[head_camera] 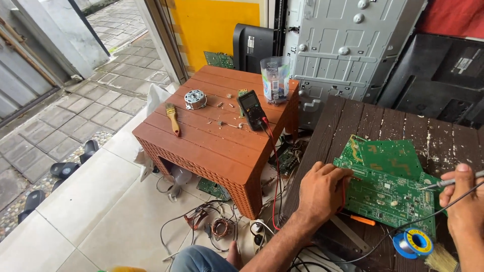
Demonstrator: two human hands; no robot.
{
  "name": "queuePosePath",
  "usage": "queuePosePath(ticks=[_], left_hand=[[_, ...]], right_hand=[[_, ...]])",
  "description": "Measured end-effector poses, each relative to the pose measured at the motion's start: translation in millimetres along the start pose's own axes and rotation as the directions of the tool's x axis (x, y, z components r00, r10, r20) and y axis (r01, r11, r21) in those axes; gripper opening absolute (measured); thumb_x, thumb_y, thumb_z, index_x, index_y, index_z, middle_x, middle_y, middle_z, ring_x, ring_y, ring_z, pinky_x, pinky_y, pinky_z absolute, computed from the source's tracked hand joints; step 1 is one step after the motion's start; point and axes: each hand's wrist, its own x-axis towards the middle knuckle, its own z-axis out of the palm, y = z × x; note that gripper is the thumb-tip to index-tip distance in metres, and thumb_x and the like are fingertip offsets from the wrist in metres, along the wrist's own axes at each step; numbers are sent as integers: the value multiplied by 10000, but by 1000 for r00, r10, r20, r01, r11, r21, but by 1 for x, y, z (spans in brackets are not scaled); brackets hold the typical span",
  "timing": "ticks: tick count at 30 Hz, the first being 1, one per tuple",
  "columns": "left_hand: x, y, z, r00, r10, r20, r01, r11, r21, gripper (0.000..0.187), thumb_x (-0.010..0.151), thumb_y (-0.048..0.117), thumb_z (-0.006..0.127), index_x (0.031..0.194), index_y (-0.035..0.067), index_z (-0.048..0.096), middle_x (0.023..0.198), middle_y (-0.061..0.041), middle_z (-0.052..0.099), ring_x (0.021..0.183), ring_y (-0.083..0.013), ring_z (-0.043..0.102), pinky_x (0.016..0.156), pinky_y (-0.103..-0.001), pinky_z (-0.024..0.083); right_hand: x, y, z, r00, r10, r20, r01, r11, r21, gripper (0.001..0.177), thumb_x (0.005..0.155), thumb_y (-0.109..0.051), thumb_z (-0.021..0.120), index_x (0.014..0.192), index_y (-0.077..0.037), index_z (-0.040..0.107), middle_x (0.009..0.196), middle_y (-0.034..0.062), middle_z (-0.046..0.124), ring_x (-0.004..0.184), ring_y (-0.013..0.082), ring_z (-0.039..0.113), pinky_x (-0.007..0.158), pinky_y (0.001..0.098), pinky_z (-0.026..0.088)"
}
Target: The person sits on the floor and uses a soldering iron and solder wire to work on a green circuit board. They also use a multimeter to test connections on the board.
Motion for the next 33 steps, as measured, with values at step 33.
queuePosePath(ticks=[33], left_hand=[[-3, -9, 3, 979, -175, 103, 193, 959, -208, 234, 1031, 330, 599, 1140, 180, 741, 1013, 0, 748, 860, -134, 588, 719, -286, 476]], right_hand=[[21, 74, -29, 999, -37, -7, 36, 992, -124, 510, 1369, -506, 254, 1459, -82, 522, 1060, 69, 520, 732, 198, 459, 546, 321, 308]])
